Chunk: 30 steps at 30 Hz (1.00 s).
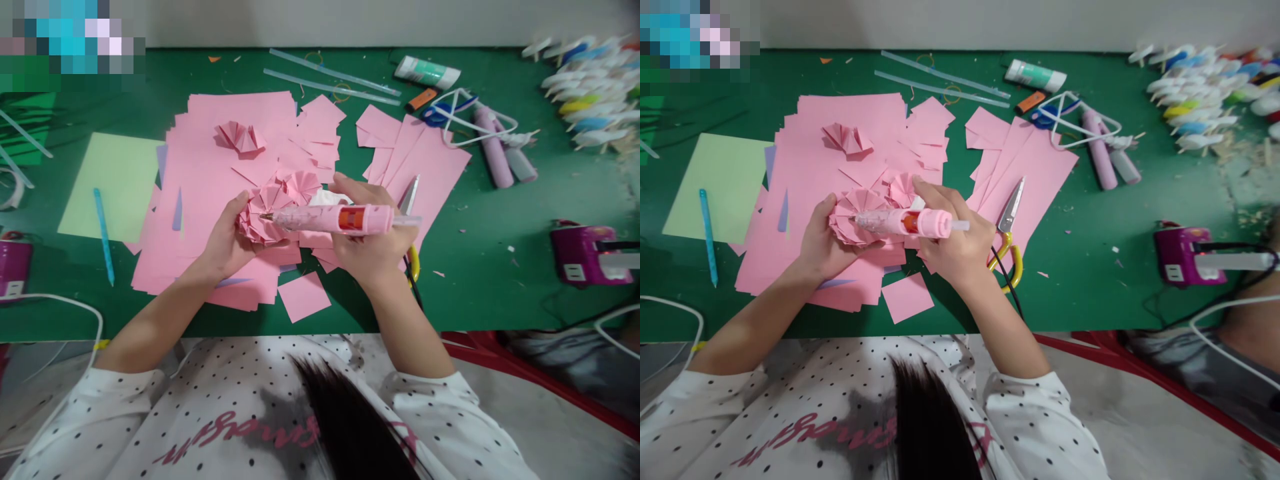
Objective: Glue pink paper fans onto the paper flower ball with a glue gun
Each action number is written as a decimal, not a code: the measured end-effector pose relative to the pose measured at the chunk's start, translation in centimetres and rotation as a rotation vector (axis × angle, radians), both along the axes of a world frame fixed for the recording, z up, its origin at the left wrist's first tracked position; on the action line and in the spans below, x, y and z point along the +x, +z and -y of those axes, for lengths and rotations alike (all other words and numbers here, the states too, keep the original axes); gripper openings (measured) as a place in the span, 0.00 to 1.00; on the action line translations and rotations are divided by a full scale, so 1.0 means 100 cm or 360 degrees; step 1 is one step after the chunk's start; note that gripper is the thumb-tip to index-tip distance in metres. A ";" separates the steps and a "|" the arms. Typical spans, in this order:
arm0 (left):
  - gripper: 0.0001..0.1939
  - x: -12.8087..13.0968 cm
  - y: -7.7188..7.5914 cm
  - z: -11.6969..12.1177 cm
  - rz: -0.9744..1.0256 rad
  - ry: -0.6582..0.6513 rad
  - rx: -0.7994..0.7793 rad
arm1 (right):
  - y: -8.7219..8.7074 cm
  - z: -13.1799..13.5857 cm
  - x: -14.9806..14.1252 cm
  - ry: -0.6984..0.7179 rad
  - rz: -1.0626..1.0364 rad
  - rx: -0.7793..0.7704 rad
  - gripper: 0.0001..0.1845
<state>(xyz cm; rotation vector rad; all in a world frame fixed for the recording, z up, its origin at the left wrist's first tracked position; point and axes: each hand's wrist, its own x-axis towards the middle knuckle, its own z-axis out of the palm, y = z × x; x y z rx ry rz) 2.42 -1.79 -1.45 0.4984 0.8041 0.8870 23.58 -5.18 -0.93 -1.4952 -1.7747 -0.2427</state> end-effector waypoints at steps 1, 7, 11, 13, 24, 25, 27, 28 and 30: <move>0.22 0.000 0.000 0.000 0.0011 0.0000 -0.0006 | 0.000 0.000 0.000 -0.0010 0.0016 -0.0020 0.20; 0.23 0.000 0.005 0.000 -0.0017 0.0018 0.0009 | -0.004 -0.001 0.004 0.0039 0.0013 0.0018 0.20; 0.23 0.001 0.007 0.000 -0.0018 0.0041 0.0015 | -0.006 0.000 0.007 0.0108 -0.0034 0.0032 0.20; 0.23 0.001 0.007 0.000 -0.0019 0.0048 0.0005 | -0.006 0.000 0.009 0.0119 -0.0023 0.0016 0.21; 0.21 0.000 0.005 0.000 0.0007 0.0072 -0.0023 | -0.002 0.001 0.009 0.0068 0.0017 0.0044 0.29; 0.21 -0.001 0.004 0.000 0.0012 0.0080 -0.0032 | -0.001 0.000 0.009 0.0063 0.0022 0.0042 0.29; 0.20 -0.002 0.003 0.000 0.0033 0.0097 -0.0037 | 0.000 0.000 0.010 0.0053 0.0046 0.0047 0.30; 0.20 -0.002 0.002 0.000 0.0045 0.0097 -0.0033 | 0.000 0.000 0.011 0.0059 0.0056 0.0072 0.31; 0.20 -0.002 0.002 0.000 0.0056 0.0093 -0.0023 | 0.001 0.000 0.011 0.0078 0.0069 0.0148 0.32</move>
